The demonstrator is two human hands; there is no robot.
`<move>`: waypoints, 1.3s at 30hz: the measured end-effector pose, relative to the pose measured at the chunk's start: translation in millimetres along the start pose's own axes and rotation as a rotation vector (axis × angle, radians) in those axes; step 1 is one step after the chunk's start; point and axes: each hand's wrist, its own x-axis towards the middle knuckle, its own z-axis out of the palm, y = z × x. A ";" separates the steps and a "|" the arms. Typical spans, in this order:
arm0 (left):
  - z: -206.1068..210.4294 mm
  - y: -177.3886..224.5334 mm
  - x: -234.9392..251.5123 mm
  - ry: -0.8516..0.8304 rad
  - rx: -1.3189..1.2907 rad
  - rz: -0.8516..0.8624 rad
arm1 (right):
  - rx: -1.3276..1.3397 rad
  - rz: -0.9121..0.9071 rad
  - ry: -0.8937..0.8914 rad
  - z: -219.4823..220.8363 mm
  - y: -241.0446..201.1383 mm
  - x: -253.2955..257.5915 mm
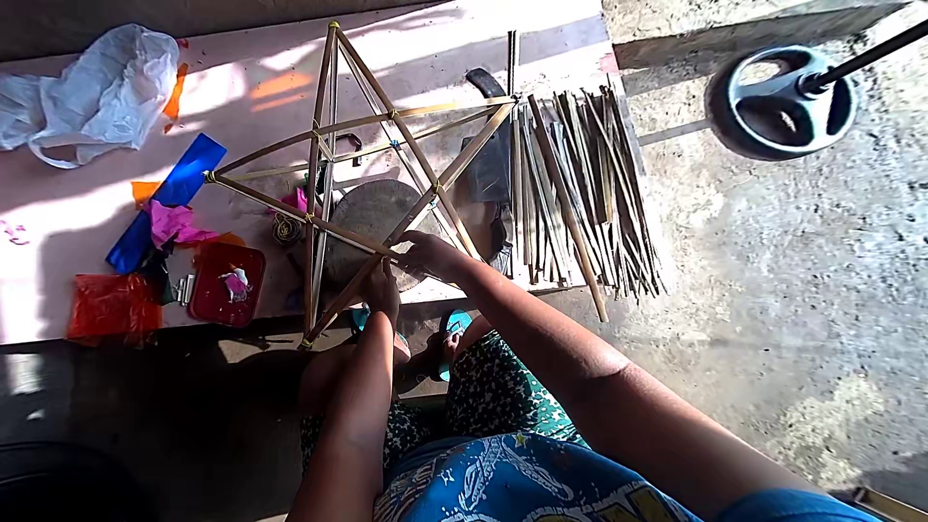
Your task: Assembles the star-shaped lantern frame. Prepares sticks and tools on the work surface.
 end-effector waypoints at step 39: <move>-2.1 4.9 11.3 -0.074 0.087 -0.002 | 0.134 0.021 -0.068 -5.1 0.0 4.3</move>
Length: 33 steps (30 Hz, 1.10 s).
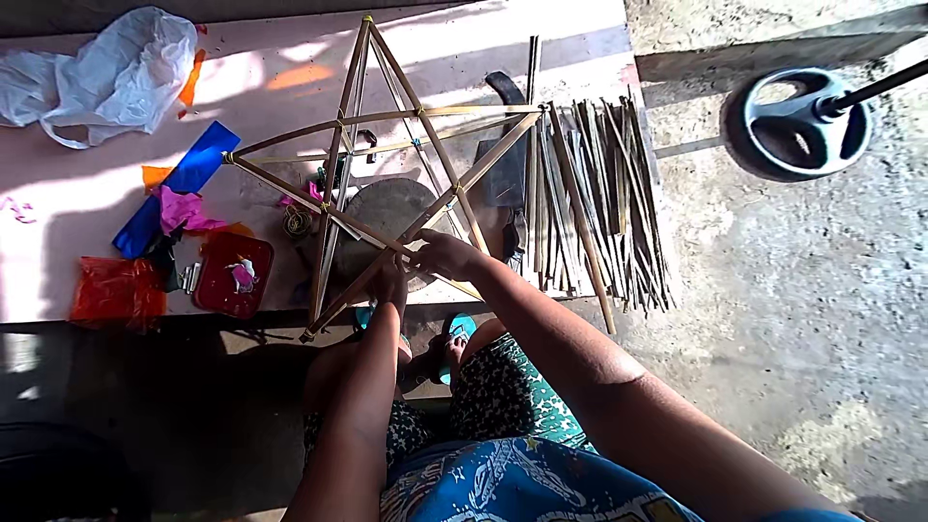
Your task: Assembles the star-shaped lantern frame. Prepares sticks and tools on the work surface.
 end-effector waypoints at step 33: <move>7.0 -5.6 14.5 -0.049 0.139 0.019 | -0.092 -0.005 0.053 3.8 6.5 0.7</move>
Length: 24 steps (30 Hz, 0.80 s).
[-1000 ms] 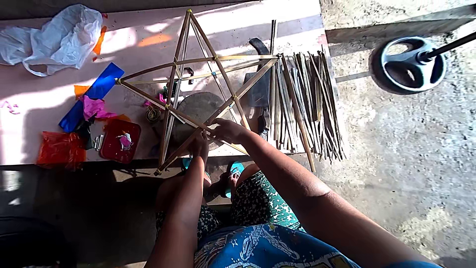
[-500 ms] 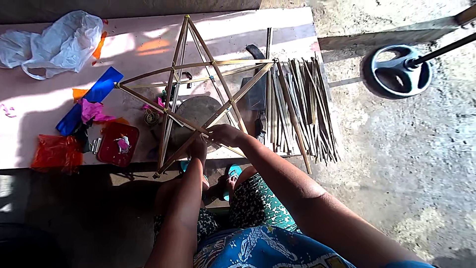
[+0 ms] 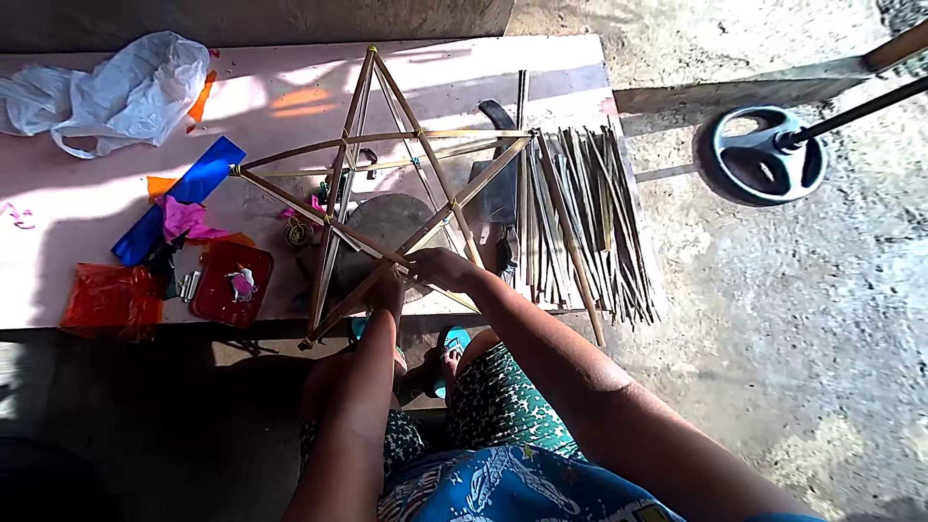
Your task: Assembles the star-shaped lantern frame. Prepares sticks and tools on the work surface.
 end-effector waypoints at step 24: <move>-2.2 -5.2 -3.4 0.034 -0.120 0.059 | -0.108 -0.045 0.053 4.4 -8.8 -8.5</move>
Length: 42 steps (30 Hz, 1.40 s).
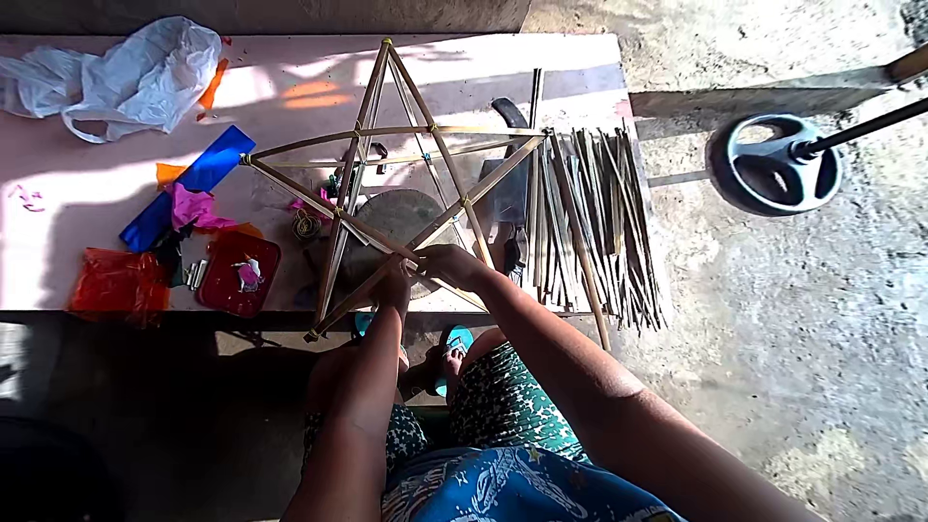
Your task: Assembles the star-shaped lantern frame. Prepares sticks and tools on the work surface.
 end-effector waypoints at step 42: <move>-139.9 -57.6 -51.7 0.091 -0.190 -0.338 | -0.598 -0.463 0.537 -26.3 27.3 -81.2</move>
